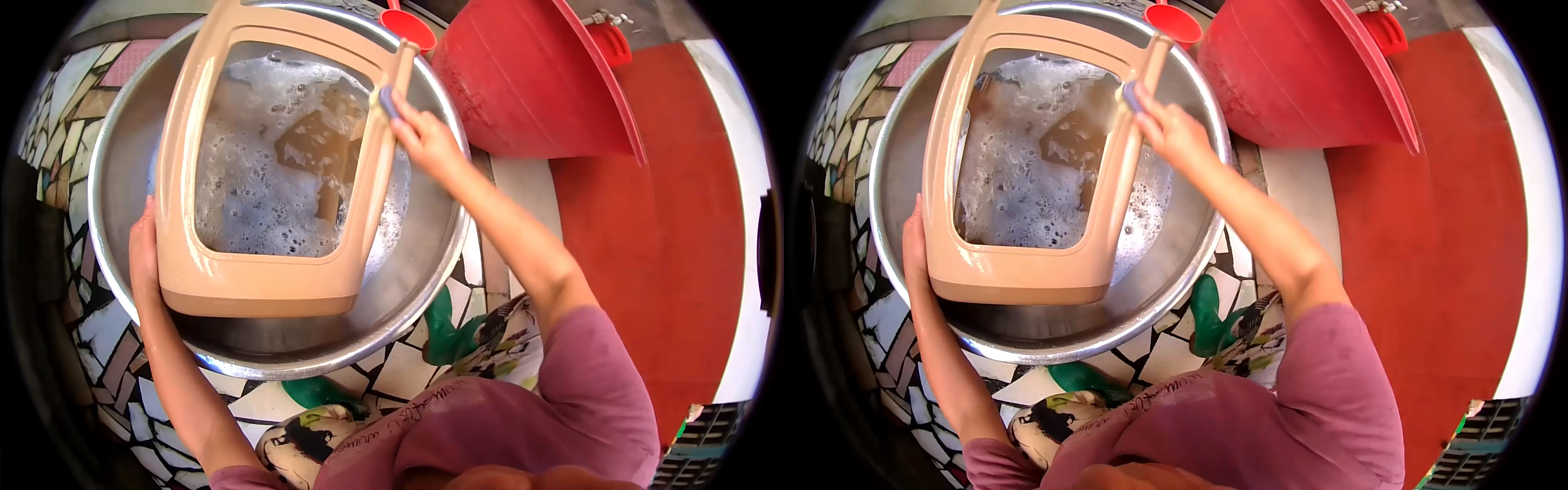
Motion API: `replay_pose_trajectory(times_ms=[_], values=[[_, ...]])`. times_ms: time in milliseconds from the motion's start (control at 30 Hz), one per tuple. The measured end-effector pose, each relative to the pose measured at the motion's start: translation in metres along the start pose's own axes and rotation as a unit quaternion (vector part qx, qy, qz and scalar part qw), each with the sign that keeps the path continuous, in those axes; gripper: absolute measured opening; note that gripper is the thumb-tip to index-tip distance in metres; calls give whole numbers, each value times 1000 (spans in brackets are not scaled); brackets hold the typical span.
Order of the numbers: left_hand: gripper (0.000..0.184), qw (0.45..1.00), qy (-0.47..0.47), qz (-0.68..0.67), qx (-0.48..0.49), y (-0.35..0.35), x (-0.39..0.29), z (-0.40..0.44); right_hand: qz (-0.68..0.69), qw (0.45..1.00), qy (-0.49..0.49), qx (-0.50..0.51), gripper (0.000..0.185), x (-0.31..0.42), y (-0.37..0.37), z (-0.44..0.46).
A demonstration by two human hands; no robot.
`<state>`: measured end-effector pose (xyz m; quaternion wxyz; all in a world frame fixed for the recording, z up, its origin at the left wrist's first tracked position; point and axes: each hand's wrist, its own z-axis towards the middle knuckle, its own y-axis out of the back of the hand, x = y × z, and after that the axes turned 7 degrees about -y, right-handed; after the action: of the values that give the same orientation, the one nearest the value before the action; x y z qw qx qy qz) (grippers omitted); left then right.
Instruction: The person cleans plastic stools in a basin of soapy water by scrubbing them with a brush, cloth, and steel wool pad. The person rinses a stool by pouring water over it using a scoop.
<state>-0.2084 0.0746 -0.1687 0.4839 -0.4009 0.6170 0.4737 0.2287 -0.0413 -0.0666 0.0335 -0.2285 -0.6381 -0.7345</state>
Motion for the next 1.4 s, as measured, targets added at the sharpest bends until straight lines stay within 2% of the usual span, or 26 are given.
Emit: replay_pose_trajectory(times_ms=[67, 100, 167, 200, 233, 267, 333, 367, 400, 500, 600, 667, 733, 767, 800, 867, 900, 967, 1000, 1067, 1100, 1167, 1200, 1267, 1333, 1400], values=[[57, 999, 21, -19, 15, -3, 1, 3, -60, 998, 1, -13, 46, 6, -6, -4], [58, 1000, 1, -17, -3, -2, 5, 1, 185, 972, -111, 91, 46, 15, -17, -41], [58, 999, -43, 22, -9, 3, 8, 4, 413, 865, -203, 200, 46, 31, -22, -78], [58, 995, -74, 62, -8, 6, 15, 2, 250, 947, -82, 185, 45, 30, -15, -88], [58, 999, -13, 40, 4, 7, 11, 2, 82, 982, 41, 165, 44, 28, -9, -104], [59, 1000, -3, 10, 5, 7, 3, -1, -82, 973, 163, 139, 43, 26, -11, -120], [60, 1000, 15, -9, 0, 1, -1, -4, -12, 991, -80, 106, 38, 18, 5, -29], [61, 1000, 20, 14, -9, -1, 0, -1, -9, 998, -34, 49, 33, 23, 7, -8], [61, 999, 18, 37, -18, 0, -1, 3, -2, 998, -29, 50, 33, 20, -6, -17], [60, 998, 25, 49, -14, 6, 0, 1, 83, 985, 75, 128, 43, 27, -41, -148], [59, 999, 33, 19, -13, 8, 4, 2, 22, 960, 237, 149, 45, 67, -43, -217], [59, 999, 30, -2, -16, 8, 4, 4, 20, 958, 246, 144, 43, 79, -42, -196], [58, 997, 4, -43, -57, 0, 1, 0, 40, 992, 80, 90, 40, 70, -44, -173], [58, 997, 8, -38, -61, -1, 2, -2, 91, 995, 30, 18, 42, 44, -50, -158], [57, 999, 14, 3, -40, 1, 3, -2, 30, 998, -1, 47, 46, 36, -39, -154], [56, 998, 13, 50, -32, 4, -3, 1, 51, 985, 153, 55, 50, 58, -39, -166], [56, 999, 12, 40, -20, 1, -6, -1, 32, 979, 187, 70, 51, 76, -39, -171], [56, 999, 6, 31, -24, -6, -21, -2, -56, 978, 165, 118, 47, 134, -29, -137], [56, 999, 41, -24, -15, -14, -31, -6, -101, 975, 151, 130, 47, 155, -25, -120], [55, 994, 74, -76, -9, -21, -45, -14, -85, 974, 158, 141, 47, 158, -23, -124], [55, 998, 44, -52, -9, -22, -46, -12, -76, 971, 176, 141, 46, 156, -21, -119], [54, 1000, 4, -16, -17, -26, -48, -10, 57, 980, 167, 96, 50, 107, -27, -167], [54, 999, 1, -20, -31, -28, -53, -10, -1, 982, 125, 142, 48, 94, -19, -187], [57, 999, 5, -39, 27, -42, -73, -9, -31, 983, 143, 113, 47, 108, -14, -174], [54, 999, -30, 11, 26, -60, -103, -13, -37, 980, 179, 79, 46, 159, -5, -123], [52, 980, -144, 127, 46, -69, -121, -17, -27, 970, 234, 54, 45, 179, -4, -104]])
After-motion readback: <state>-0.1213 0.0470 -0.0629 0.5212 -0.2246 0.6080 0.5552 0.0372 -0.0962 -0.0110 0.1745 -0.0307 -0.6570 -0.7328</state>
